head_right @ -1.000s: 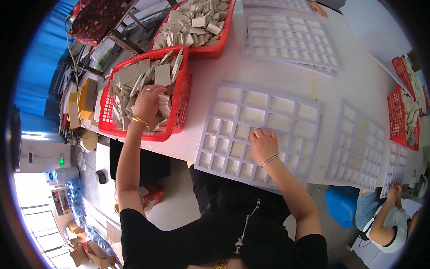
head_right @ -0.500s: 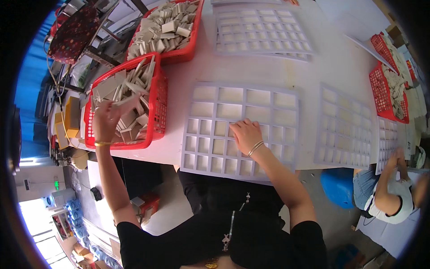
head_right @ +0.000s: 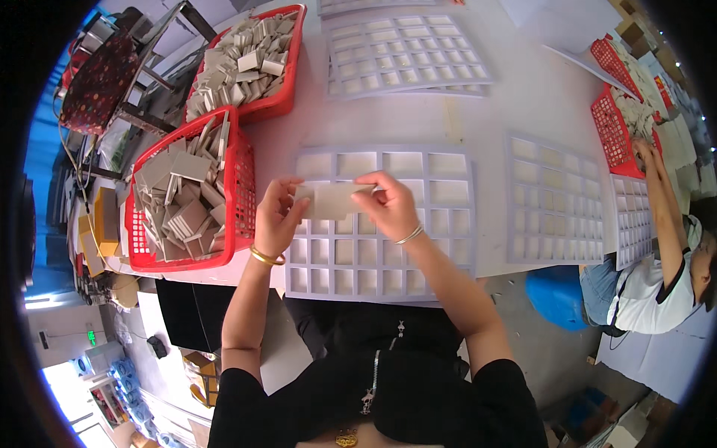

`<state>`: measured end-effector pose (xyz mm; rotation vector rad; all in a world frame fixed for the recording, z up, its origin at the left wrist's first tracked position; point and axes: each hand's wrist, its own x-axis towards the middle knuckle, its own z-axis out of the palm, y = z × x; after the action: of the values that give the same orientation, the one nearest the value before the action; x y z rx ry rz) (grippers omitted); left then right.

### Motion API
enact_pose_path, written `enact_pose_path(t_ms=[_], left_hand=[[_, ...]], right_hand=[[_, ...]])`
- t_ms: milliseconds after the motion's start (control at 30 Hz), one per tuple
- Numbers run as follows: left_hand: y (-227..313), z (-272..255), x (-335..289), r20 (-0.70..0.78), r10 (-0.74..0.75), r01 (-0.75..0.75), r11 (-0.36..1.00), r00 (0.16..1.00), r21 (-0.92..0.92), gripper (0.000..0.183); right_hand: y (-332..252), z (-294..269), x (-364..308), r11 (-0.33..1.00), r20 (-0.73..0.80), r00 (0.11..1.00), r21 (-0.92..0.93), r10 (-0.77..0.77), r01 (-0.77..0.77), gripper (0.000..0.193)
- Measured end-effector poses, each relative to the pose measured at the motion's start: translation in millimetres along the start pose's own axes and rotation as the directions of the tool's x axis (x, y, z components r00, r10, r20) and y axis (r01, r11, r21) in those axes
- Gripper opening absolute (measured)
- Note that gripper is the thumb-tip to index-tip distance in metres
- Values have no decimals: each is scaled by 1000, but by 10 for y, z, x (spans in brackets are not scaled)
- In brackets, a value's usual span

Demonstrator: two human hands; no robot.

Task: The person picks small, rectangular, light-colored tiles from a red basket and places them one by one into the compartments of a white grid tray. The person continues this repetitive sorting process, filling the tray's slots with the tiles.

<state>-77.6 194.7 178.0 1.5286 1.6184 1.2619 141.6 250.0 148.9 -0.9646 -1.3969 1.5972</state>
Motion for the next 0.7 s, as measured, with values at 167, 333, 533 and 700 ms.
enact_pose_path(t_ms=[167,333,533,700], left_hand=[[-441,325,209,2,-121,117,964,993,240,23],[-860,597,274,56,-226,204,942,972,267,23],[-853,682,405,87,-213,186,951,973,246,21],[-814,771,347,88,-126,87,930,988,358,16]], right_hand=[[182,-572,236,998,-418,906,1,-62,68,22],[193,-653,371,999,-406,914,33,-4,20,22],[242,-606,514,999,-360,932,24,35,-28,22],[457,-520,725,992,-320,947,-117,14,-55,20]])
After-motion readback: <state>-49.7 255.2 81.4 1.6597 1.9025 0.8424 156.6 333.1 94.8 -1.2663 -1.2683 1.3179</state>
